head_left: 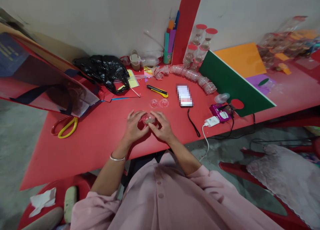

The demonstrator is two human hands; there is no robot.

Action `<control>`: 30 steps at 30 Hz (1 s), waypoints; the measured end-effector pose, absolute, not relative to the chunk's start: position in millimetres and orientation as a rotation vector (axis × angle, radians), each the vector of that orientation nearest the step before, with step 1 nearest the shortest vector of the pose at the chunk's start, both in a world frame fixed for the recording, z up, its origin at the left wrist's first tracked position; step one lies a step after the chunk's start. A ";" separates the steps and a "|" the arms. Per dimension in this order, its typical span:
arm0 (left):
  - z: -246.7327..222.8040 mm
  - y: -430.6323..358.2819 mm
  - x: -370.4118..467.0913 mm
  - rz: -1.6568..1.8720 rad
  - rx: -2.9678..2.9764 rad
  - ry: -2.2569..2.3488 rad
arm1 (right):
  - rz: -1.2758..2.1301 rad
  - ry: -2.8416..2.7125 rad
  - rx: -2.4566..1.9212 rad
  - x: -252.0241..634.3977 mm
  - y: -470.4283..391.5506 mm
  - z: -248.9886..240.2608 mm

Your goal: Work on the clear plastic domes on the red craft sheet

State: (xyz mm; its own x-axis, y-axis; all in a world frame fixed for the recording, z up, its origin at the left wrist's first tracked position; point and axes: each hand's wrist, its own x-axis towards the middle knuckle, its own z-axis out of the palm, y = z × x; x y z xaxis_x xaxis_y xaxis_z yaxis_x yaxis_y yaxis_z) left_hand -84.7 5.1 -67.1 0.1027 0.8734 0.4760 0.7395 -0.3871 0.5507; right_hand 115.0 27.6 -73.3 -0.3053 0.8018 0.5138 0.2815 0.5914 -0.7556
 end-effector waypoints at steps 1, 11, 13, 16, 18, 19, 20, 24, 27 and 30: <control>-67.1 4.8 -84.6 1.151 2.210 1.617 | 0.685 -1.855 -0.877 114.9 27.5 -73.0; -66.5 5.0 -84.5 1.172 2.212 1.593 | 0.691 -1.790 -0.858 113.3 28.7 -73.5; -66.7 4.8 -84.6 1.169 2.233 1.585 | 0.698 -1.810 -0.820 113.8 28.4 -73.3; -67.2 4.2 -84.6 1.133 2.264 1.588 | 0.701 -1.802 -0.846 113.7 28.4 -72.6; -67.6 4.2 -84.8 1.127 2.285 1.579 | 0.694 -1.783 -0.899 113.1 28.5 -71.9; -67.8 4.3 -85.0 1.131 2.292 1.574 | 0.697 -1.776 -0.924 112.8 28.5 -71.4; -68.0 4.4 -85.2 1.135 2.296 1.571 | 0.702 -1.774 -0.941 112.6 28.4 -71.0; -68.0 4.5 -85.7 1.123 2.292 1.579 | 0.717 -1.785 -0.927 112.5 27.3 -68.9; -67.2 4.0 -85.3 1.110 2.285 1.586 | 0.705 -1.794 -0.894 112.7 26.9 -68.4; -66.4 4.0 -84.6 1.110 2.288 1.570 | 0.682 -1.781 -0.934 112.6 27.8 -69.8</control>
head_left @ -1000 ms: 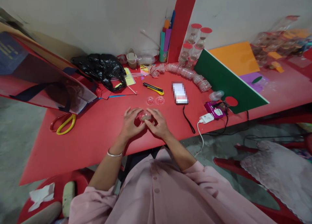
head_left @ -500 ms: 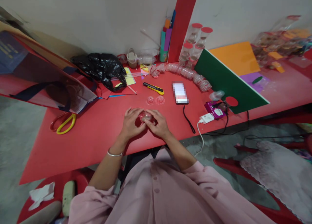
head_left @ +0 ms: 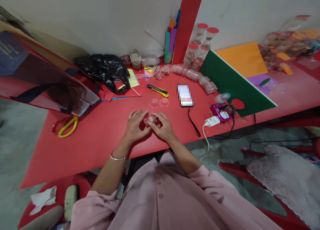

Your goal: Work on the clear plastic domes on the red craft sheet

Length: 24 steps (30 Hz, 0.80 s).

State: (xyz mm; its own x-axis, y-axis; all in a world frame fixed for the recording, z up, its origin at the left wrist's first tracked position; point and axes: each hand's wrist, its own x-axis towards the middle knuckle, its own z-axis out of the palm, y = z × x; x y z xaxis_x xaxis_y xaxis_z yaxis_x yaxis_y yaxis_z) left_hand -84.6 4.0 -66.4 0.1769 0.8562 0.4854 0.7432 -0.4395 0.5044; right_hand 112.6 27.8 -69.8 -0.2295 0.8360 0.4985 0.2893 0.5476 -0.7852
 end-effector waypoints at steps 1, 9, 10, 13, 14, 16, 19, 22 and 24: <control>-66.3 4.1 -84.3 1.114 2.286 1.570 | 0.677 -1.773 -0.958 112.5 28.3 -70.5; -69.2 5.0 -84.9 1.110 2.274 1.603 | 0.698 -1.777 -0.909 113.5 28.2 -70.7; -69.8 5.1 -85.1 1.108 2.284 1.603 | 0.693 -1.774 -0.904 113.4 28.1 -70.8; -71.1 5.6 -85.3 1.111 2.301 1.603 | 0.676 -1.769 -0.927 112.8 28.4 -72.0; -71.2 5.7 -85.2 1.113 2.302 1.600 | 0.673 -1.767 -0.933 112.6 28.7 -72.6; -70.9 5.7 -84.9 1.117 2.300 1.597 | 0.668 -1.760 -0.931 112.4 29.1 -73.5; -69.0 4.9 -84.1 1.108 2.306 1.605 | 0.651 -1.763 -0.925 112.2 29.7 -73.6; -66.4 3.6 -83.4 1.071 2.317 1.613 | 0.666 -1.774 -0.951 112.0 29.8 -73.0; -65.0 3.1 -83.1 1.023 2.319 1.616 | 0.687 -1.770 -0.988 111.5 29.7 -72.9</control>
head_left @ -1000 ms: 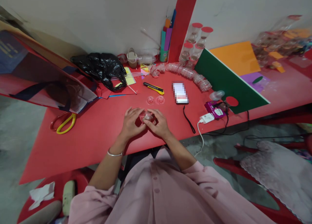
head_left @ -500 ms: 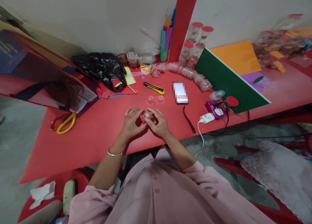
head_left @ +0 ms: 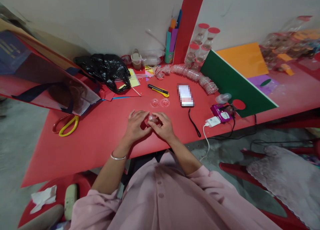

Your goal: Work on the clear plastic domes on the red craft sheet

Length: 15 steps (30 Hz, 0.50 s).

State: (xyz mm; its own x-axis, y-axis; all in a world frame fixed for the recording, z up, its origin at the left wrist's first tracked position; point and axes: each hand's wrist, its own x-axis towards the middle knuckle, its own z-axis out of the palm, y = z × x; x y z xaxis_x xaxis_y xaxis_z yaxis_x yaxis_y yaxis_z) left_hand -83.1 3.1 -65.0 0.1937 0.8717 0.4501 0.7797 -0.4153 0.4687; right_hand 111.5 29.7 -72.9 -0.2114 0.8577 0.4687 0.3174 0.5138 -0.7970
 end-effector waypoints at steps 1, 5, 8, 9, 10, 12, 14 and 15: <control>-64.5 3.0 -83.1 1.001 2.318 1.621 | 0.691 -1.765 -1.006 111.2 29.6 -73.1; -63.6 3.6 -83.8 0.970 2.303 1.654 | 0.690 -1.769 -1.024 110.2 29.8 -75.3; -64.1 3.8 -84.4 0.967 2.316 1.654 | 0.673 -1.786 -1.023 109.8 30.6 -77.8; -64.4 3.8 -84.5 0.962 2.328 1.653 | 0.664 -1.791 -1.020 109.8 30.9 -78.8; -64.7 3.7 -84.5 0.956 2.339 1.655 | 0.655 -1.797 -1.017 109.8 31.2 -79.7; -65.1 3.4 -84.3 0.939 2.358 1.661 | 0.641 -1.810 -1.020 109.8 31.9 -81.4; -65.1 3.3 -83.9 0.915 2.373 1.660 | 0.639 -1.822 -1.037 109.7 32.4 -82.8; -65.0 3.4 -83.8 0.909 2.376 1.661 | 0.639 -1.825 -1.048 109.6 32.6 -83.4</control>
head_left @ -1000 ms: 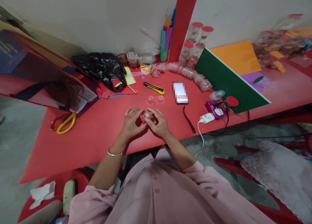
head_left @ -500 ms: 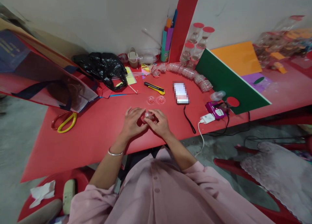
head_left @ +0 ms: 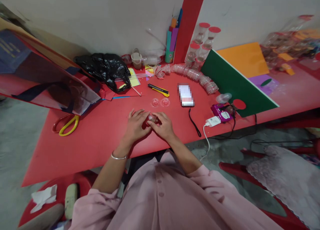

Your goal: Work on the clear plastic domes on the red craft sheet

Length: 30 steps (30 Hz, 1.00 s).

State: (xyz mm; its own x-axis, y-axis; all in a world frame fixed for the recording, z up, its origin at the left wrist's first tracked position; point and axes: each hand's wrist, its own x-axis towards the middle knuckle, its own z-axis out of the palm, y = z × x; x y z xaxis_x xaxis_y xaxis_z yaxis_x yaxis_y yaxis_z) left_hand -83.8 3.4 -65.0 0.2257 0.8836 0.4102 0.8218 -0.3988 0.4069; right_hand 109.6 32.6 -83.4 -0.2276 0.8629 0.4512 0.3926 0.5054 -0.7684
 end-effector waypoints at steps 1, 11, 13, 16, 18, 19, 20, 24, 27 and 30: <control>-65.0 3.5 -83.8 0.904 2.374 1.663 | 0.638 -1.823 -1.060 109.5 32.8 -83.9; -65.8 4.7 -84.3 0.908 2.343 1.686 | 0.597 -1.814 -1.121 108.5 32.8 -86.8; -65.6 5.1 -84.2 0.902 2.343 1.670 | 0.595 -1.818 -1.123 108.9 32.4 -85.2; -65.7 5.3 -84.3 0.925 2.329 1.659 | 0.602 -1.819 -1.080 109.9 31.9 -82.2; -65.8 4.8 -84.2 0.955 2.327 1.646 | 0.610 -1.837 -1.031 110.7 31.5 -81.0; -65.7 4.4 -84.1 0.969 2.332 1.638 | 0.611 -1.852 -1.007 111.1 31.3 -80.9; -65.6 4.0 -83.9 0.977 2.340 1.630 | 0.614 -1.867 -0.990 111.3 31.0 -81.1; -65.3 3.4 -83.8 0.944 2.368 1.629 | 0.622 -1.863 -1.026 111.1 30.8 -84.0; -67.0 4.5 -85.2 0.895 2.355 1.650 | 0.626 -1.850 -1.084 110.4 31.2 -85.2; -69.6 5.8 -86.4 0.870 2.332 1.672 | 0.615 -1.876 -1.102 110.3 30.9 -83.5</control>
